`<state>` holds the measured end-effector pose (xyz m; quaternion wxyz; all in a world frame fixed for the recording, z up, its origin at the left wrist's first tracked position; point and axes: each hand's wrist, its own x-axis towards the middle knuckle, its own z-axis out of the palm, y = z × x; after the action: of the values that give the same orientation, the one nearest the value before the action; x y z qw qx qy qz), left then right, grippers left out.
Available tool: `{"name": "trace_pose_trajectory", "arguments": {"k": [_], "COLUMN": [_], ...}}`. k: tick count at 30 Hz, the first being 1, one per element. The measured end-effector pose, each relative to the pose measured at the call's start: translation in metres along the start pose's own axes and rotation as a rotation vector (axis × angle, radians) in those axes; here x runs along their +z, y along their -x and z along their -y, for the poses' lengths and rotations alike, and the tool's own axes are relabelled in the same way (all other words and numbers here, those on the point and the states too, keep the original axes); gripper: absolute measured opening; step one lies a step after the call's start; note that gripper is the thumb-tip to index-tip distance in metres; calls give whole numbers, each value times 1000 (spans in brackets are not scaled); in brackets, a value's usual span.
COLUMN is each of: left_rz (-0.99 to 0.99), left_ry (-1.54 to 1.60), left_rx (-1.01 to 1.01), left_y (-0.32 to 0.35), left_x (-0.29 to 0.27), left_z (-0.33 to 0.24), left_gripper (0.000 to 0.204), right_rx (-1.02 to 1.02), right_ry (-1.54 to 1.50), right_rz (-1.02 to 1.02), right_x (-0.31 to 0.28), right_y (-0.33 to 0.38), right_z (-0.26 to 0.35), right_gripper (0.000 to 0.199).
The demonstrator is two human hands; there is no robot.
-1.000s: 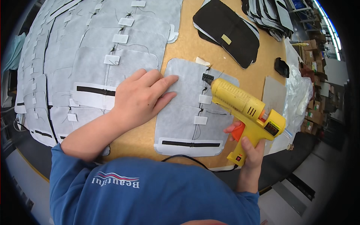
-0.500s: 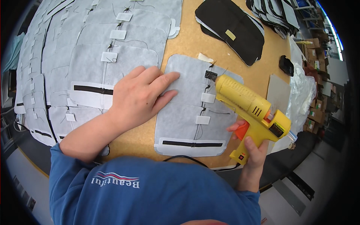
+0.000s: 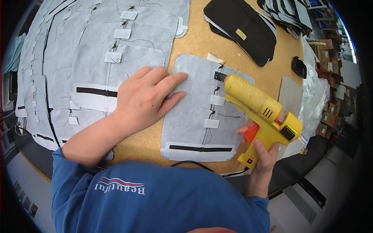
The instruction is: Applying hot glue to fabric pieces and attaching small labels or straps at a workshop station.
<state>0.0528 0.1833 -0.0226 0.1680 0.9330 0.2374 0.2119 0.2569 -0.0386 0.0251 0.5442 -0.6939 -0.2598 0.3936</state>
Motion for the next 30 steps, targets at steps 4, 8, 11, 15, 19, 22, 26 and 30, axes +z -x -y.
{"name": "trace_pose_trajectory", "arguments": {"k": [4, 8, 11, 15, 19, 22, 26, 30], "left_rz": [1, -2, 1, 0, -7, 0, 6, -3], "left_ry": [1, 1, 0, 3, 3, 4, 2, 16], "left_rx": [8, 7, 7, 5, 9, 7, 4, 10], "left_y": [-1, 0, -1, -1, -1, -1, -2, -1], "left_x": [0, 0, 0, 1, 1, 1, 1, 1], "left_z": [1, 1, 0, 1, 0, 0, 0, 0], "left_gripper": [36, 36, 37, 37, 37, 37, 37, 38], "right_rx": [11, 21, 21, 9, 8, 4, 16, 21], "right_ry": [-6, -7, -5, -3, -11, -15, -17, -34], "right_rz": [-2, 5, 10, 0, -7, 10, -3, 4], "right_x": [2, 1, -2, -4, -5, -5, -3, -9], "right_y": [-4, -4, -4, -3, -2, -2, -3, 0], "right_z": [-1, -2, -4, -4, -5, -5, -6, -7], "right_gripper": [59, 57, 56, 54, 54, 54, 55, 56]}}
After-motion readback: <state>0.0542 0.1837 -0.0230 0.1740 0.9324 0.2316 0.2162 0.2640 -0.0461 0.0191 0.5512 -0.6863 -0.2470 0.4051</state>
